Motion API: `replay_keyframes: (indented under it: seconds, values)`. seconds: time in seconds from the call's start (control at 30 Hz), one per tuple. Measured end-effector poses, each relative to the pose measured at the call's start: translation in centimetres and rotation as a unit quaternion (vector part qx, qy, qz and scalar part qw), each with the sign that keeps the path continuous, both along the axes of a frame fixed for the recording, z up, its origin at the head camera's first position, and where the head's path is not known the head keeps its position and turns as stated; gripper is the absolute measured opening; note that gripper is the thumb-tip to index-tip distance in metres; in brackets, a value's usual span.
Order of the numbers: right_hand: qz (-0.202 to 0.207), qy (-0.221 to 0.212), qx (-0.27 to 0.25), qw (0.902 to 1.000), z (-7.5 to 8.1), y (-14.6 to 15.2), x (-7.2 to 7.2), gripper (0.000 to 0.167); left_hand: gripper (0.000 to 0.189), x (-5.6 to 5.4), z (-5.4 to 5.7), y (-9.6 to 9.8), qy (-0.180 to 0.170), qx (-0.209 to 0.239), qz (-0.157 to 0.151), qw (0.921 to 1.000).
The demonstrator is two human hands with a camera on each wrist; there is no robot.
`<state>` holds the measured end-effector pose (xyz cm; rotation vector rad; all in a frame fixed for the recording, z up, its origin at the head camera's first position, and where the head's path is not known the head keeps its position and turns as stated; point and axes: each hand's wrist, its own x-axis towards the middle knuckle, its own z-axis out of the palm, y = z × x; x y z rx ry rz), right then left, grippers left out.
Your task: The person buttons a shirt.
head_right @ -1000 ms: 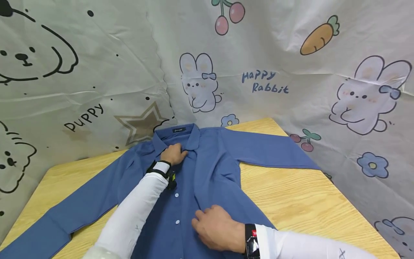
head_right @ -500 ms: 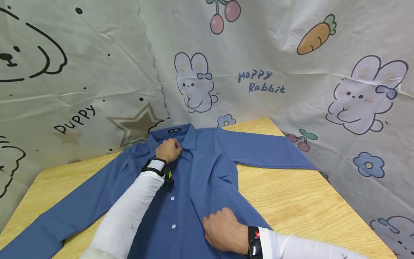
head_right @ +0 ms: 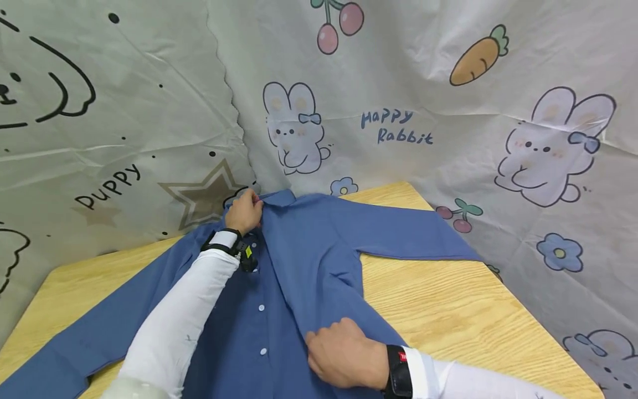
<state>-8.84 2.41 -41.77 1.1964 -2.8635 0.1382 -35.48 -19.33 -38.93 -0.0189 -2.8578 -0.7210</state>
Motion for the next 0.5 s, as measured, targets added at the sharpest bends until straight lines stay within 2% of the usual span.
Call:
replay_keyframes:
  seconds: [0.13, 0.27, 0.4, 0.5]
  values:
    - [-0.001, -0.032, -0.05, 0.9982, 0.2, -0.6, -0.3, 0.025, 0.014, -0.9, -0.4, -0.8, 0.018, -0.003, 0.017, 0.9997]
    - [-0.002, -0.117, -0.086, 0.9895, 0.1, -1.5, -0.8, 0.026, 0.013, -1.4, -1.7, -1.5, 0.012, -0.002, 0.049, 0.9987]
    - [-0.003, -0.19, -0.139, 0.9719, -0.2, -2.3, -1.6, 0.027, 0.015, -1.9, -2.5, -1.3, 0.015, 0.008, 0.068, 0.9975]
    - [0.0, -0.239, -0.193, 0.9516, -0.5, -2.9, -2.0, 0.029, 0.015, -2.3, -2.7, -0.9, 0.023, 0.009, 0.079, 0.9966]
